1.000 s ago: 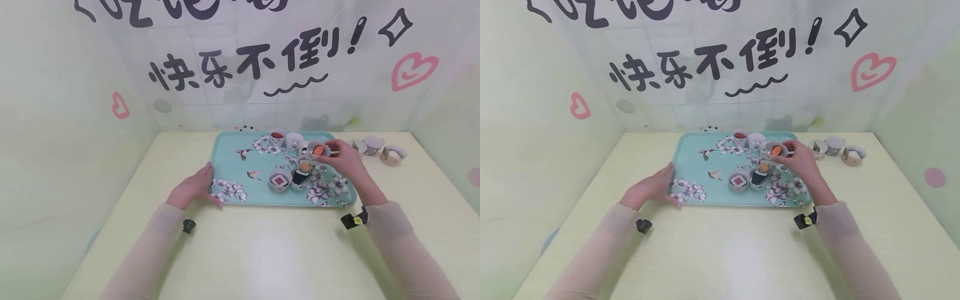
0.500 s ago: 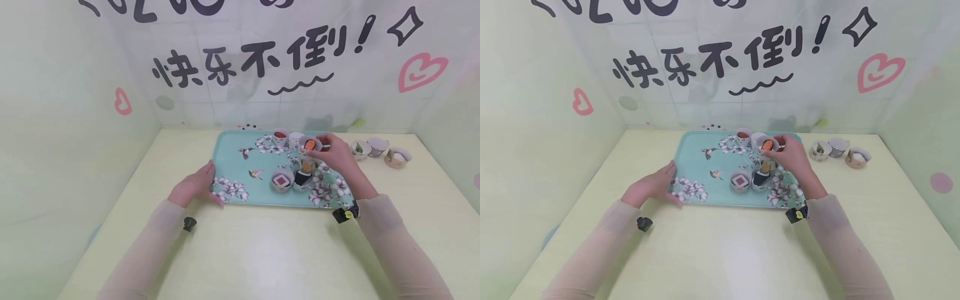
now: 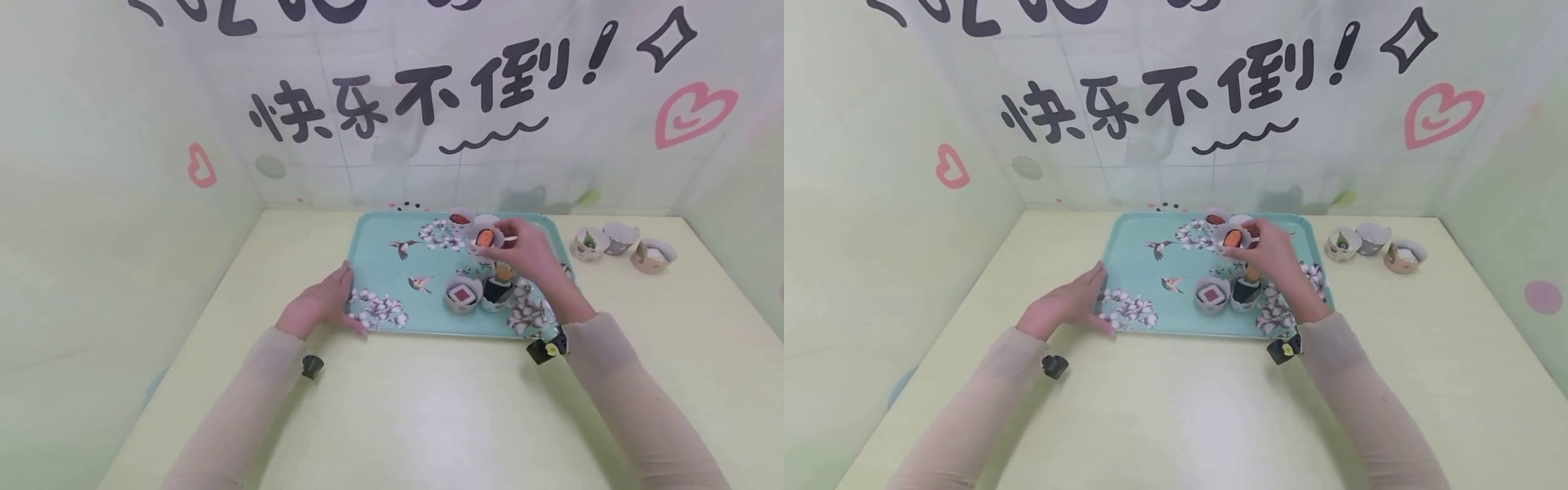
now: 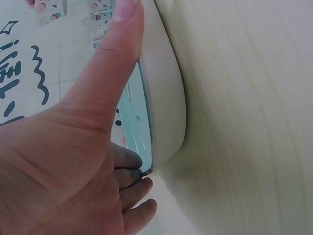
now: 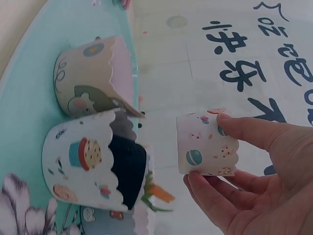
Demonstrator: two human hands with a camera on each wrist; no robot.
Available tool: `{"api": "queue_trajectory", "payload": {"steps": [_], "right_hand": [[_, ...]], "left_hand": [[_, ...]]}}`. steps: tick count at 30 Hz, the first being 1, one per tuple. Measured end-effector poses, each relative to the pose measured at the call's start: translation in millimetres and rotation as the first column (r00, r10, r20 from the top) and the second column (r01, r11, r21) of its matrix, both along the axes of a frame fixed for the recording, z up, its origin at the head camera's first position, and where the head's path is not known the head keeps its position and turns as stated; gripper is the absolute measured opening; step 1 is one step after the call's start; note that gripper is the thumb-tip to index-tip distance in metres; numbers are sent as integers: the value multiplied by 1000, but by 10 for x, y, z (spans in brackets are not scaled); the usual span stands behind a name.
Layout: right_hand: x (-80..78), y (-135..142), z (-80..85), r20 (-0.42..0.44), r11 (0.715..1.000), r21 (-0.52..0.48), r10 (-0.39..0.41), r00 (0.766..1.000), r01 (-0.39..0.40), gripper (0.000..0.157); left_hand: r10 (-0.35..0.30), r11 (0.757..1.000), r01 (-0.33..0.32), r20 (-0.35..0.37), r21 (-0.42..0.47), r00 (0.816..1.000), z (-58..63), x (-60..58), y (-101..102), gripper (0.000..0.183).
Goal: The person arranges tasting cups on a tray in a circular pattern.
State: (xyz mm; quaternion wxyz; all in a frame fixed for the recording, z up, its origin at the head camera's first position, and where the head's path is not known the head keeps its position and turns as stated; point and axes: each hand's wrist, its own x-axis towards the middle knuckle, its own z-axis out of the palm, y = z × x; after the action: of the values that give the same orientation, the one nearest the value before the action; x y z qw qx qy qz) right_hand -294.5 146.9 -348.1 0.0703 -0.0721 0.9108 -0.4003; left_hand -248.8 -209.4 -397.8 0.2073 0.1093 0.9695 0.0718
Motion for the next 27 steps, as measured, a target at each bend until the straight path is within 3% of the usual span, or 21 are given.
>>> {"api": "queue_trajectory", "payload": {"steps": [7, 27], "right_hand": [[-30, -216, -47, 11, 999, -18, 34, 999, -33, 61], [-57, -598, -320, 45, 993, -6, 115, 992, -114, 61]], "left_hand": [[16, 999, -16, 4, 36, 1000, -41, -7, -17, 143], [6, 1000, -6, -1, 17, 1000, -33, -18, -8, 143]]}}
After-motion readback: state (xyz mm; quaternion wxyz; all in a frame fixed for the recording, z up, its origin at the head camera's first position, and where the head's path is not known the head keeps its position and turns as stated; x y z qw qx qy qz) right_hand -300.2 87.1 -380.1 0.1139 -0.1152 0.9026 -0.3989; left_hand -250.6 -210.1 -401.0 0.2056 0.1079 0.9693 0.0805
